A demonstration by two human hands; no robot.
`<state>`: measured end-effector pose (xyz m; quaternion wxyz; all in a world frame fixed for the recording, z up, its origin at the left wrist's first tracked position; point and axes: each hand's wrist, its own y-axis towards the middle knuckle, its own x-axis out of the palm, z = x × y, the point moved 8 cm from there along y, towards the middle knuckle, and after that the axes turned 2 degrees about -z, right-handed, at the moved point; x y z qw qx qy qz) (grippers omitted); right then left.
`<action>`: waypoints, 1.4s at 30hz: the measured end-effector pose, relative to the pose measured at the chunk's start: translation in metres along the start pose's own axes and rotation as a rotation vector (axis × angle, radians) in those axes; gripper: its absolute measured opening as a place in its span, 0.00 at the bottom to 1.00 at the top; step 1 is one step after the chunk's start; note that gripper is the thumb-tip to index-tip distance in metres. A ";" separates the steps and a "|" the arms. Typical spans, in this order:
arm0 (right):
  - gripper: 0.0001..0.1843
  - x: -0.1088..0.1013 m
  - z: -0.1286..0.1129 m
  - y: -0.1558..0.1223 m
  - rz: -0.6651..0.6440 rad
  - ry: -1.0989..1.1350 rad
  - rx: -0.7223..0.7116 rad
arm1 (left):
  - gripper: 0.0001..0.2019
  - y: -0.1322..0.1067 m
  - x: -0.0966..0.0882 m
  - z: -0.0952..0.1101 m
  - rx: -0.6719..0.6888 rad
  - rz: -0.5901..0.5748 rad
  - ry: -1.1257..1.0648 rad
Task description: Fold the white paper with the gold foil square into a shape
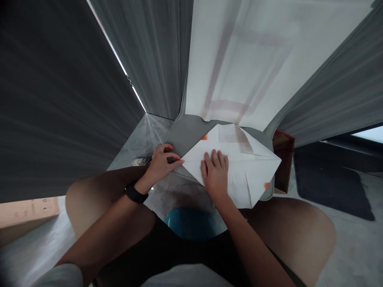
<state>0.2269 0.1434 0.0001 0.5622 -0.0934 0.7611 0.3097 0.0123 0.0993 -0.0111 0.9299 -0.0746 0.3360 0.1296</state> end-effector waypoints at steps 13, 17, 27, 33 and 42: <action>0.18 -0.026 -0.019 0.000 0.093 0.107 -0.171 | 0.06 -0.006 -0.009 0.005 0.063 0.107 -0.054; 0.20 -0.044 -0.050 -0.019 0.051 0.117 -0.300 | 0.09 -0.015 -0.008 0.015 0.036 0.057 -0.206; 0.26 -0.007 -0.035 -0.056 -0.188 0.014 -0.213 | 0.17 -0.036 0.025 0.004 -0.352 -0.223 -0.590; 0.28 -0.008 -0.035 -0.056 -0.199 0.010 -0.203 | 0.18 -0.032 0.027 0.002 -0.365 -0.235 -0.666; 0.28 -0.012 -0.032 -0.058 -0.217 0.051 -0.210 | 0.17 -0.027 0.035 0.001 -0.372 -0.230 -0.699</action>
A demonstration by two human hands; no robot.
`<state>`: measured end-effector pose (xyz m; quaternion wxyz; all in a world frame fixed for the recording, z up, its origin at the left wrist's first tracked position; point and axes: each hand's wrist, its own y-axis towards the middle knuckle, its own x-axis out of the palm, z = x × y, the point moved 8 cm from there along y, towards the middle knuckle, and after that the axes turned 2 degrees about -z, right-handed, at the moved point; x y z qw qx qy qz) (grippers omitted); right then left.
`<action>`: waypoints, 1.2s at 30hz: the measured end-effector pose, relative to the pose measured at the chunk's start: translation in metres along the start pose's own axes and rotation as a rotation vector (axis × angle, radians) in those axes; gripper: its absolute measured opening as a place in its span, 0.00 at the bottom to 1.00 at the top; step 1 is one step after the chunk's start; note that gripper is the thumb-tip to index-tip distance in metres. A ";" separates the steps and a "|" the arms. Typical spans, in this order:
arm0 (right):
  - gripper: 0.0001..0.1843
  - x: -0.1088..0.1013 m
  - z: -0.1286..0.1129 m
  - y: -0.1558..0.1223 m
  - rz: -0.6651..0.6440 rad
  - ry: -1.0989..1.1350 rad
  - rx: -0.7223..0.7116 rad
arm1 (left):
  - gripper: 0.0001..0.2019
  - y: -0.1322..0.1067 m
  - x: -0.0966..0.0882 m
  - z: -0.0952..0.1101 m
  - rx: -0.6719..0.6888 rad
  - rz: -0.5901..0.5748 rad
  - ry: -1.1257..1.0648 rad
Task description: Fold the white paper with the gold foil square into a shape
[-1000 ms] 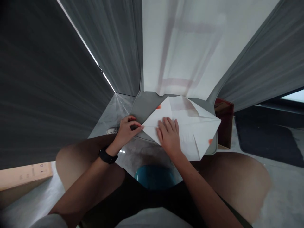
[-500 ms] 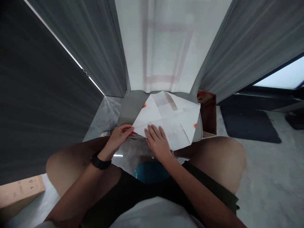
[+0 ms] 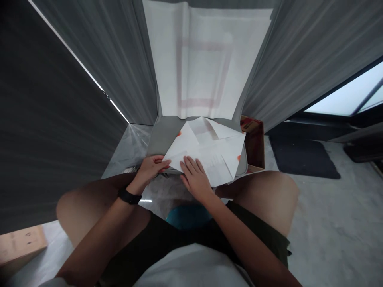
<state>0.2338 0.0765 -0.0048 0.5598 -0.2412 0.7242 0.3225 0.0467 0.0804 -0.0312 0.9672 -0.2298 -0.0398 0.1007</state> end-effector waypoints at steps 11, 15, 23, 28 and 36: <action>0.31 -0.015 0.020 -0.034 0.114 -0.016 0.100 | 0.15 0.003 -0.001 -0.002 0.046 0.008 0.025; 0.30 -0.009 0.021 -0.034 0.094 -0.060 0.100 | 0.16 0.003 -0.002 -0.002 0.045 0.017 0.024; 0.38 -0.003 0.018 -0.032 0.098 -0.100 0.149 | 0.13 0.004 -0.001 -0.002 0.039 0.032 0.018; 0.42 0.000 0.016 -0.033 0.081 -0.115 0.162 | 0.13 0.005 0.000 -0.005 0.032 0.035 0.004; 0.44 0.002 0.013 -0.032 0.072 -0.133 0.205 | 0.17 0.007 0.000 -0.007 0.035 0.039 -0.018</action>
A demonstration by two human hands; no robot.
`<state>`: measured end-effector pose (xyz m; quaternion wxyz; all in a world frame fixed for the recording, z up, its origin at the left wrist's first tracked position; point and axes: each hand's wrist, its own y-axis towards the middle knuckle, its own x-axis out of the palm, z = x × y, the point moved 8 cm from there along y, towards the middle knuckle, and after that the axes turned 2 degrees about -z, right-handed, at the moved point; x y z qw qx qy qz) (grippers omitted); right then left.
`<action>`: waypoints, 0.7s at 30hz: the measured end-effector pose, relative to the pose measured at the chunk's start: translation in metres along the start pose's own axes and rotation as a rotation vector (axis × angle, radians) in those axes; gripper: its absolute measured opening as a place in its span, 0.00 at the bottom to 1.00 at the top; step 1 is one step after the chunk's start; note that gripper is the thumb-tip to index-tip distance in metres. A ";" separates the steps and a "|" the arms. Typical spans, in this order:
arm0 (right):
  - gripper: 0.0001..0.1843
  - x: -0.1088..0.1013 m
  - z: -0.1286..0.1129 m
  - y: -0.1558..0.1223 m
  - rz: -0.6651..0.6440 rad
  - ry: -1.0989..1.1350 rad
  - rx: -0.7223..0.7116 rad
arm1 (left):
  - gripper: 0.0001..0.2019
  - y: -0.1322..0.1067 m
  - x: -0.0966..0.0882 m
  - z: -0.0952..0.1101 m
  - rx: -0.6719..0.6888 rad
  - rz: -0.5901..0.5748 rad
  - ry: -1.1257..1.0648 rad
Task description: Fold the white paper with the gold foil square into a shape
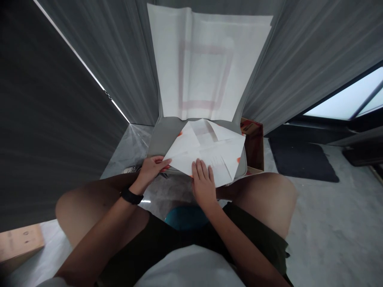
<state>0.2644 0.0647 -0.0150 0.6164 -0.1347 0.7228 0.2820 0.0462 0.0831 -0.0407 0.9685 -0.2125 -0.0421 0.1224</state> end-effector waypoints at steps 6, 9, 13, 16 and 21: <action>0.43 0.000 -0.002 0.000 0.002 -0.007 0.032 | 0.17 0.001 0.000 -0.003 0.003 -0.002 -0.034; 0.43 0.000 -0.002 0.000 -0.006 -0.013 0.036 | 0.17 0.002 0.000 -0.003 -0.007 0.005 -0.043; 0.46 0.000 -0.002 0.000 0.000 -0.023 0.038 | 0.18 0.002 0.001 -0.003 0.002 0.004 -0.048; 0.45 0.000 -0.002 0.000 0.000 -0.036 0.037 | 0.17 0.002 0.000 -0.004 -0.004 0.018 -0.055; 0.45 0.000 -0.002 0.001 0.002 -0.060 0.034 | 0.16 0.002 0.000 -0.005 -0.007 0.021 -0.061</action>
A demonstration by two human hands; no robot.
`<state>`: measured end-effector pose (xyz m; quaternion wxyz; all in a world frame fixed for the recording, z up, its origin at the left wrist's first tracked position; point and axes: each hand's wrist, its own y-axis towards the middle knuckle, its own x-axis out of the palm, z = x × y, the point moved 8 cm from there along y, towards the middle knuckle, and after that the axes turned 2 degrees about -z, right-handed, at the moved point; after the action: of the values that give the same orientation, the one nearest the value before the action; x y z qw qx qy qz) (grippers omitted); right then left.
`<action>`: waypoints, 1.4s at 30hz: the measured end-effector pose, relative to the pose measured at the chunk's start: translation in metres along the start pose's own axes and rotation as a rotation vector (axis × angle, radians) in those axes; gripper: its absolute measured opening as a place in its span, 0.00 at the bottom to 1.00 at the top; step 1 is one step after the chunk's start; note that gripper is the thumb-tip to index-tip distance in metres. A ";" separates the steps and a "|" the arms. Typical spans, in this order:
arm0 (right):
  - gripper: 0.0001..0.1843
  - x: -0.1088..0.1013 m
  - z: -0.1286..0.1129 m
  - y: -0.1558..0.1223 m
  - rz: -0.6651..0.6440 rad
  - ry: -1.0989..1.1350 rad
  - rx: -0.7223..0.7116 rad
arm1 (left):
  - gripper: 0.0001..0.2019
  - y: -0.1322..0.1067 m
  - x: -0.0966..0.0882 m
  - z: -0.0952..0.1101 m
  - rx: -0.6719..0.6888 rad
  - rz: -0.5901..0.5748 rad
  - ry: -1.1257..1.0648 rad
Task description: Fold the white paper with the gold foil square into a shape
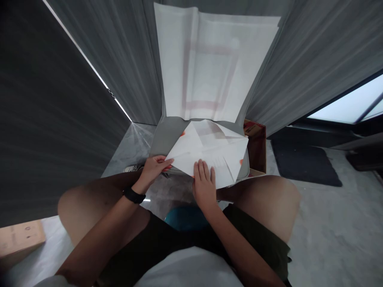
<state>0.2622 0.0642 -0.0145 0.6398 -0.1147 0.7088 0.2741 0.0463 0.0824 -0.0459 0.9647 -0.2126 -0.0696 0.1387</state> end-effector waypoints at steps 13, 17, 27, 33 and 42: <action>0.46 -0.006 -0.001 0.001 0.031 -0.002 -0.037 | 0.16 0.001 0.001 0.001 0.017 -0.025 -0.002; 0.45 -0.005 0.001 0.001 0.021 0.009 -0.042 | 0.17 0.001 0.001 0.000 0.018 -0.028 0.001; 0.45 -0.002 0.002 0.000 0.000 0.022 -0.028 | 0.18 -0.006 0.002 0.004 0.072 -0.094 0.021; 0.47 0.004 0.004 -0.001 -0.024 0.026 -0.016 | 0.16 -0.002 0.002 0.001 0.069 -0.081 0.026; 0.47 0.003 0.004 -0.001 -0.021 0.018 -0.019 | 0.15 -0.005 0.002 0.002 0.016 -0.115 -0.014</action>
<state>0.2656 0.0660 -0.0179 0.6351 -0.1306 0.7107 0.2729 0.0488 0.0790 -0.0417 0.9723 -0.1995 -0.0876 0.0849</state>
